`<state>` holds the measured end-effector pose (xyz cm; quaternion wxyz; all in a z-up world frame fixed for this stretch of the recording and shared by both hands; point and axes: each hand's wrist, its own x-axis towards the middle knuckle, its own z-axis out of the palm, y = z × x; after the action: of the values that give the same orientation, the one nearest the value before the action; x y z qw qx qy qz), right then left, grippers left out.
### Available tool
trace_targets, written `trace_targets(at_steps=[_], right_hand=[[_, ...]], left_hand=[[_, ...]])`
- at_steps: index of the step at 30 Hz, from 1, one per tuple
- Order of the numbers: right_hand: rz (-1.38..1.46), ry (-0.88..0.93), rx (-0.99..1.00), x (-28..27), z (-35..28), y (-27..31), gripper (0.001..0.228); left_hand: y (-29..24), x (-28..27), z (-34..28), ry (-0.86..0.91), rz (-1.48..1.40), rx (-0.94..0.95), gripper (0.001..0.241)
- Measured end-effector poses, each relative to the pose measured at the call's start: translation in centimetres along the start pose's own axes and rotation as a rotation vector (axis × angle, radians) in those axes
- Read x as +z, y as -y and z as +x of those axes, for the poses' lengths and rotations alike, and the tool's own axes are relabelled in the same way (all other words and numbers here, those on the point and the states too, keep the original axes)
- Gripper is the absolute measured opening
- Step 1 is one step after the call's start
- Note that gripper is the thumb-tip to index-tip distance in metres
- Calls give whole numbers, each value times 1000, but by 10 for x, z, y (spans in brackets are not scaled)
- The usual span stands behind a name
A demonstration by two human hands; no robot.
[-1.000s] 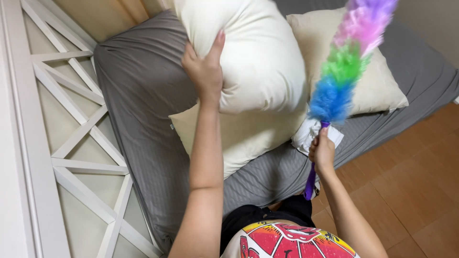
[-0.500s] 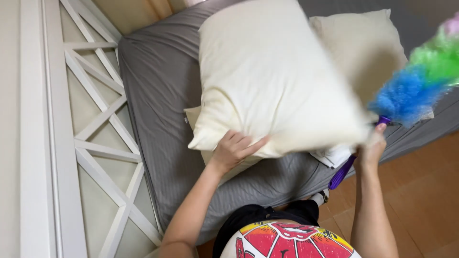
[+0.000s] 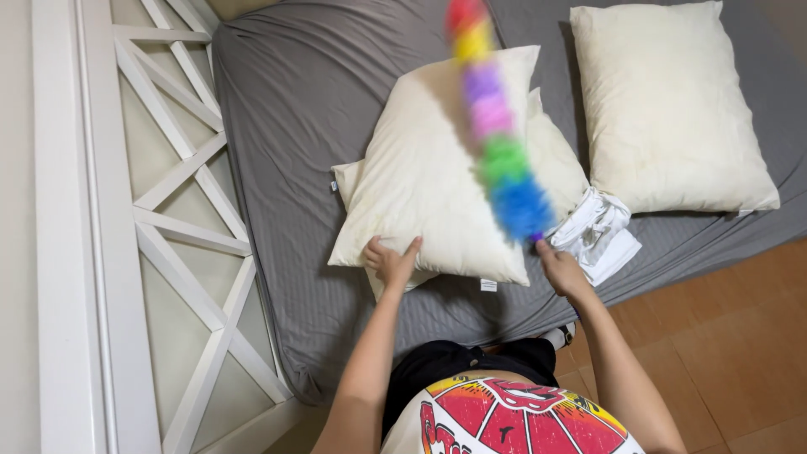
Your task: The person dusts a white pillow on a bed using a rainbow-colored feather duster. They then pick up a white pillowcase, turn it inside out, and insert the pillow into it, adjusting the fabric to fit the pillow.
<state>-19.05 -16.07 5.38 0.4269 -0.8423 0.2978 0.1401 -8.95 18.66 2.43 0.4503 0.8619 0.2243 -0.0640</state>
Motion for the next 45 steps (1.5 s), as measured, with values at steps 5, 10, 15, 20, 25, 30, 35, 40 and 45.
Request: trace_targets(at_steps=[5,10,15,20,25,30,35,40,45], right_hand=[[-166,-229,-288,-37,55,22,75],[669,-432,-829,-174,-50,182,63],[1026,-858,-1409,-221,8,173,58],[-311,-379,-675,40,94,-35,46],[-382,-47,-184,73,88,-45,72],[224,-448,-601,-87,-26,161,63],[839,-711,-1279,-181,-36,201,50],[151,-774,-913,-40,38,80,45],[-373,106,-6,117,19,-77,74]], left_hand=[[-57,9,-25,-46,352,530,119],[-28,63,-27,121,451,845,109],[0,88,-38,293,622,800,103],[18,100,-29,328,715,821,103],[28,90,-29,453,783,836,100],[45,98,-29,551,825,810,97],[43,105,-25,545,841,809,97],[49,109,-23,528,836,828,98],[41,97,-20,744,706,698,73]])
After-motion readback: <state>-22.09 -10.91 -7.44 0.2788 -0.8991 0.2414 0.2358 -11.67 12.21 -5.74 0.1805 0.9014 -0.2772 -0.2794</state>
